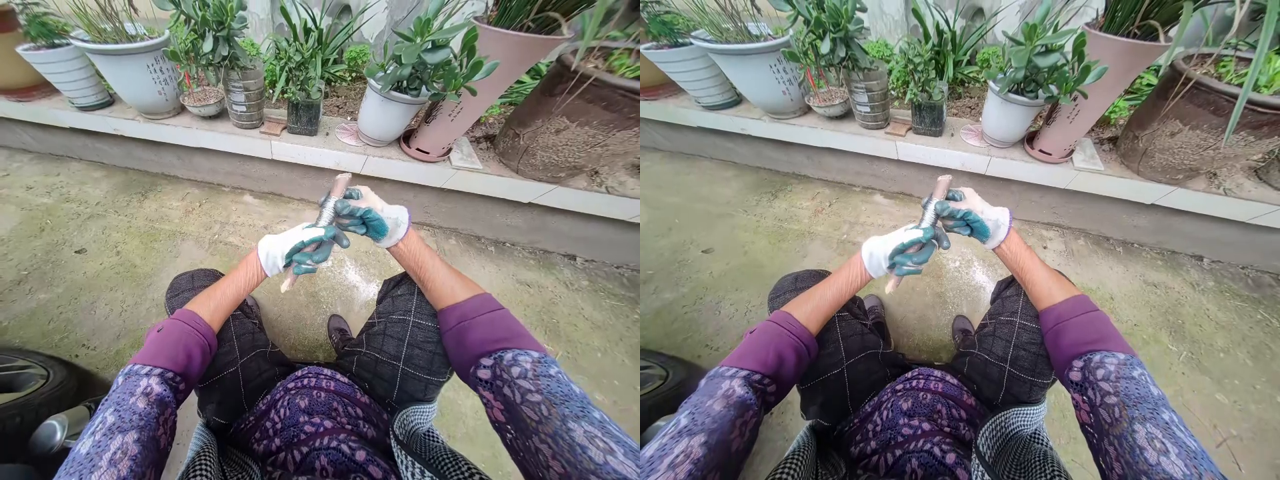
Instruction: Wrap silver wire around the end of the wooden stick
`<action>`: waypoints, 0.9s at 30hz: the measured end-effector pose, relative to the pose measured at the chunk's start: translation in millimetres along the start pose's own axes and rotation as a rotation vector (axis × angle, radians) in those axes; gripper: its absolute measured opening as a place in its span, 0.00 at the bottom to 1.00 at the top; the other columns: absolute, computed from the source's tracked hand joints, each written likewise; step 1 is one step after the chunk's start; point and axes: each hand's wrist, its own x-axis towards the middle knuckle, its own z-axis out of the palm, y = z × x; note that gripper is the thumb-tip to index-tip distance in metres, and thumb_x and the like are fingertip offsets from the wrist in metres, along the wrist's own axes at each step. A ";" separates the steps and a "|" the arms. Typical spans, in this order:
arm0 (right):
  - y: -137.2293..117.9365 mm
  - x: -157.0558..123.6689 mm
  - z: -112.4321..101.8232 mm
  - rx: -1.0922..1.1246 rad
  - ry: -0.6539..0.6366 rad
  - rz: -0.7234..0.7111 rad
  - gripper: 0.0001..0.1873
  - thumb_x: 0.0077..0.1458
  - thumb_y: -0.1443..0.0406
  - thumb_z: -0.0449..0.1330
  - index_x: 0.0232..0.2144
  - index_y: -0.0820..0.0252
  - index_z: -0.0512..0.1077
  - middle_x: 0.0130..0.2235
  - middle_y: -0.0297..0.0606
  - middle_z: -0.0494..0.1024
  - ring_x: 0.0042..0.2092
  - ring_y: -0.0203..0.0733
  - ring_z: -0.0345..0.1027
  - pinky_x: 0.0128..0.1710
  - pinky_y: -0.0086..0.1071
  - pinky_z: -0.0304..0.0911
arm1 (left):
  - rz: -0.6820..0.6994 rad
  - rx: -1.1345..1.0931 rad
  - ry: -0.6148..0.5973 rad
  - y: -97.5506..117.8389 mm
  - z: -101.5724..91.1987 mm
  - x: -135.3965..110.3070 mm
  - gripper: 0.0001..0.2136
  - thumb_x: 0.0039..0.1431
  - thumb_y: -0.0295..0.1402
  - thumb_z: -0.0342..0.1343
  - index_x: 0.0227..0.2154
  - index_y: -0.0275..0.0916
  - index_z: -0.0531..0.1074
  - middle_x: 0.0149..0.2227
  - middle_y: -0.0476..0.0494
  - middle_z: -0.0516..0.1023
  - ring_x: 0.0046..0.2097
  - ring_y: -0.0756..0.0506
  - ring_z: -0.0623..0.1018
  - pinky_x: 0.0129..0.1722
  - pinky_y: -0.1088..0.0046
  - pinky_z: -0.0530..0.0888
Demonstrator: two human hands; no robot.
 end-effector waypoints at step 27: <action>23.8 32.3 7.5 0.277 0.108 0.074 0.11 0.59 0.61 0.62 0.29 0.58 0.65 0.15 0.20 0.54 0.16 0.27 0.40 0.12 0.24 0.38 | 0.158 -0.036 0.503 -8.4 0.1 17.2 0.09 0.66 0.39 0.50 0.33 0.40 0.63 0.18 0.57 0.60 0.16 0.54 0.58 0.18 0.78 0.61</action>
